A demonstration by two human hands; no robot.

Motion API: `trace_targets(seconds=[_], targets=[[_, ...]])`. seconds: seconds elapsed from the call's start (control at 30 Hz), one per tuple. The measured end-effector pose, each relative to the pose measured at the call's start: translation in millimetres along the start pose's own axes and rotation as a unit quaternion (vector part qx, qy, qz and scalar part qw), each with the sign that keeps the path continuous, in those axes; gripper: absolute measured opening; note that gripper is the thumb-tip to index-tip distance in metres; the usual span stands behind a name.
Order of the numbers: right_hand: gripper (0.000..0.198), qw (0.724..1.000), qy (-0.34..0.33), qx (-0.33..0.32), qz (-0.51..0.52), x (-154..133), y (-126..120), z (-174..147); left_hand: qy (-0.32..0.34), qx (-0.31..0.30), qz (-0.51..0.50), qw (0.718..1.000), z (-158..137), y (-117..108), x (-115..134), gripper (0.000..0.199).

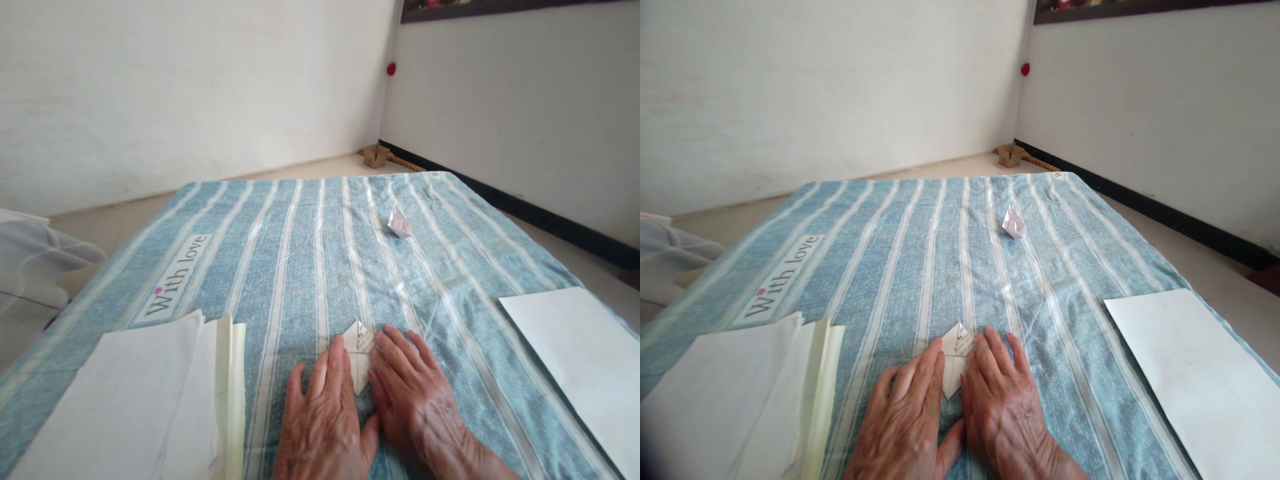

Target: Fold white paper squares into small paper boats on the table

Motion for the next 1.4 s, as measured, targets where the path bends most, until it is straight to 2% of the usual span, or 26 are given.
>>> trace_targets(seconds=[0.43, 0.97, 1.23, 1.4], targets=[[0.023, 0.999, -0.01, 0.001, -0.037, 7, -4, -2, 0.005, 0.034, 0.042, 0.999, -4, -1, -2, 0.051], [0.022, 0.998, 0.002, 0.015, -0.065, 8, -6, -1, 0.021, 0.048, 0.067, 0.996, -5, 0, -3, 0.054], [0.019, 0.997, 0.03, 0.048, -0.052, 17, -5, 3, 0.059, 0.087, 0.071, 0.992, -2, -2, -7, 0.047], [0.022, 0.998, 0.049, 0.024, -0.025, 22, 2, 6, 0.049, 0.121, -0.02, 0.991, 3, -8, -12, 0.029]])
Point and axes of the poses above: each hand's wrist, its own z-axis towards the middle knuckle, its own y-axis out of the palm, x = y × z, the point moved 8 cm from there along z, towards the middle knuckle, and after that the axes turned 4 degrees about -z, right-handed, at the moved point
